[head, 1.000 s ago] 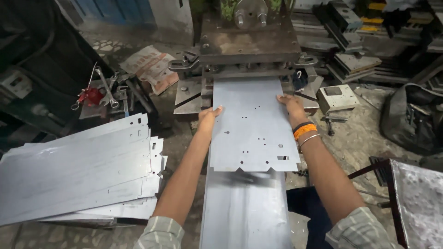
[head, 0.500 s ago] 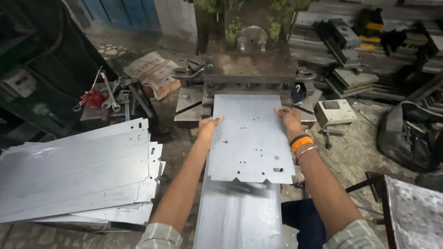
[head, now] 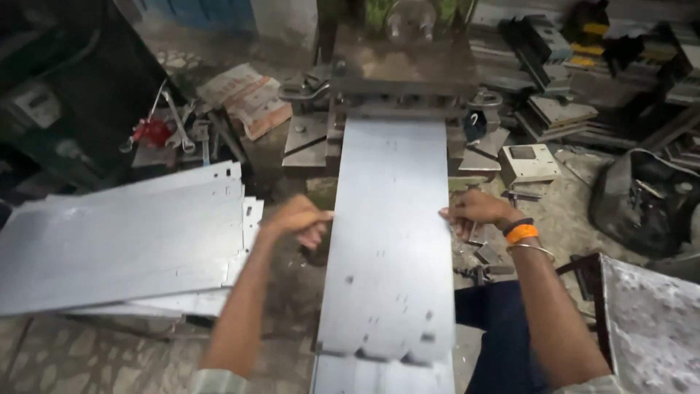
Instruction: Feeding metal sheets into an industrial stamping machine for processing and stacking the finished parts.
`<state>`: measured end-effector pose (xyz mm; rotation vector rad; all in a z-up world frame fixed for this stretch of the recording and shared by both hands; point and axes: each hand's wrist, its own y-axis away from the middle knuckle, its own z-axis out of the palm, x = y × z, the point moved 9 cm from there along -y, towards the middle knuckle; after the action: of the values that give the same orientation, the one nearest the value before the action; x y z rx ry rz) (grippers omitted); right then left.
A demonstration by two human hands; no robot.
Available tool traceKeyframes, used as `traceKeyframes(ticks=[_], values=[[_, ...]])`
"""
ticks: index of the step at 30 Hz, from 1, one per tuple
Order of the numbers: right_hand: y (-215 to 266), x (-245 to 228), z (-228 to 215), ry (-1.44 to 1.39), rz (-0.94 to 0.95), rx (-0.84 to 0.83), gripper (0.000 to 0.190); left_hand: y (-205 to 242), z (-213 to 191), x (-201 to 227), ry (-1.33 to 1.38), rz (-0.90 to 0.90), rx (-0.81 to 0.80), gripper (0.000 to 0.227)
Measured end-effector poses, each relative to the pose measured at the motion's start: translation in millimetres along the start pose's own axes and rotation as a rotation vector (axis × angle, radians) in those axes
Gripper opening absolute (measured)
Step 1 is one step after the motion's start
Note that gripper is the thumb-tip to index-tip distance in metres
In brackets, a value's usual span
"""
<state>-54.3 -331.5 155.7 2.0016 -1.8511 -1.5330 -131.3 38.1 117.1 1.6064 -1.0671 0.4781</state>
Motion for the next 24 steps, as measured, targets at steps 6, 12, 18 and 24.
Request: traceKeyframes(ticks=[6,12,18,24], values=[[-50.2,-59.9,-0.5,0.339,-0.249,0.484,0.027,-8.4,-139.0,-70.7,-0.475,0.102,0.702,0.020],[-69.4,-187.3,193.5,-0.459,-0.442,-0.156,0.032,36.1,-171.8,-168.5,-0.656,-0.115,0.837,0.078],[-215.8,-123.3,389.6,-0.590,0.011,-0.202,0.052,45.7,-78.4,-193.9,-0.655,-0.045,0.584,0.083],[-243.9,-87.1,420.9,-0.715,0.064,0.115,0.046,160.1,-71.6,-216.1,0.279,0.151,1.514,0.041]])
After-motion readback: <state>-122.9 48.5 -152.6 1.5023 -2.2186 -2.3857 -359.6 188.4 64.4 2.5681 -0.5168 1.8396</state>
